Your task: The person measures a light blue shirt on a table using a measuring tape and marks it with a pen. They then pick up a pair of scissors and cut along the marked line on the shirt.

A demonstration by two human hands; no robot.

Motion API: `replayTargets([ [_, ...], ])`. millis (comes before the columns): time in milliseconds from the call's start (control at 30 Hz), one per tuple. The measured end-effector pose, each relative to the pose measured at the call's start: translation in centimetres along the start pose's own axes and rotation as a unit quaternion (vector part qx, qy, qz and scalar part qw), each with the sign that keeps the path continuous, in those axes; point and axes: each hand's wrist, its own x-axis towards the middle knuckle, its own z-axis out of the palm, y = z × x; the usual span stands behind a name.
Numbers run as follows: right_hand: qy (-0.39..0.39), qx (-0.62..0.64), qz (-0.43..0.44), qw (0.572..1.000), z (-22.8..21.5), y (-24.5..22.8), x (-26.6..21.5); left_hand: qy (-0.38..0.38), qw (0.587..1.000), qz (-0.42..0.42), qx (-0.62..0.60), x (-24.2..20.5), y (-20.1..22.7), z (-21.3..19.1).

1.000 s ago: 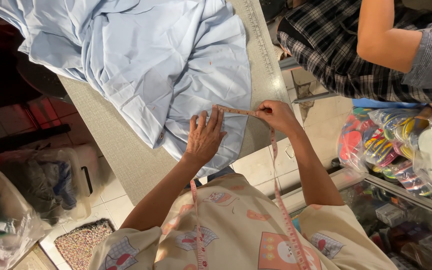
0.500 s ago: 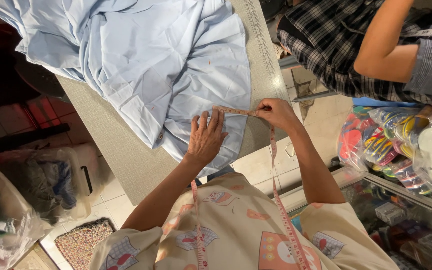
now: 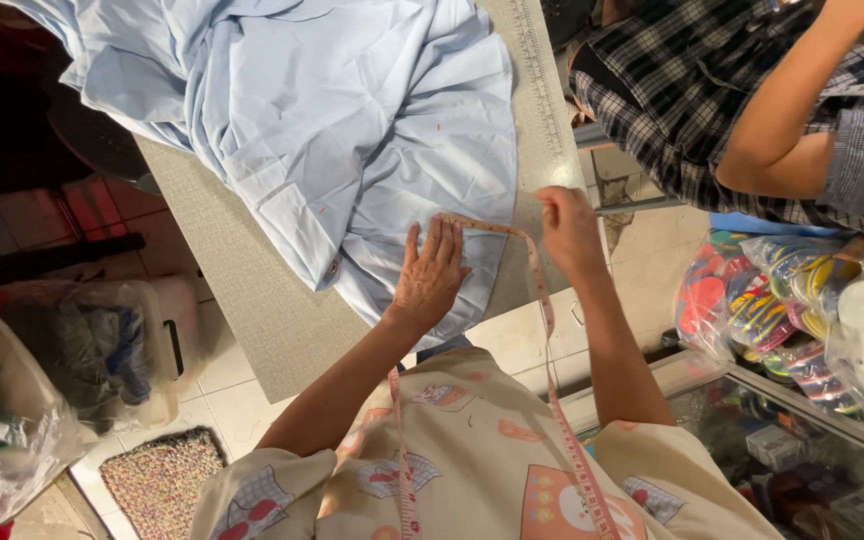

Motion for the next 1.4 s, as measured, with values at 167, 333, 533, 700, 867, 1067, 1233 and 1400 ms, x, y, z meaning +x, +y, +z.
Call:
replayTargets([
  [167, 0.023, 0.106, -0.118, 0.987, 2.2, -7.8, -0.3, -0.021, 1.000, -0.008, 0.011, -0.1, 0.2, -0.3],
  [333, 0.005, 0.072, -0.134, 0.988, 5.4, -9.2, 0.8, -0.035, 0.999, -0.010, 0.034, -0.4, 0.1, -0.5],
  [533, -0.023, 0.041, -0.068, 0.997, 6.7, -10.2, 1.1, -0.043, 0.998, -0.003, 0.047, -0.6, 0.1, -0.1],
  [700, 0.009, 0.033, -0.067, 0.997, 7.5, -10.4, 1.4, -0.039, 0.998, 0.002, 0.041, -0.6, -0.1, -0.3],
  [867, 0.012, 0.037, -0.064, 0.997, 8.1, -9.8, 1.7, -0.036, 0.999, 0.002, 0.037, -0.7, 0.0, -0.2],
  [1067, 0.020, 0.025, -0.084, 0.996, 8.1, -10.4, 1.5, -0.040, 0.999, 0.000, 0.037, -0.8, 0.0, -0.2],
  [1233, 0.063, 0.047, -0.086, 0.993, 6.3, -11.1, 1.7, -0.026, 0.999, 0.002, 0.041, -0.9, -0.3, 0.4],
  [1400, -0.066, 0.579, 0.132, 0.802, 0.6, -10.2, 0.9, -0.004, 1.000, 0.010, 0.014, -1.1, -0.8, -0.5],
])
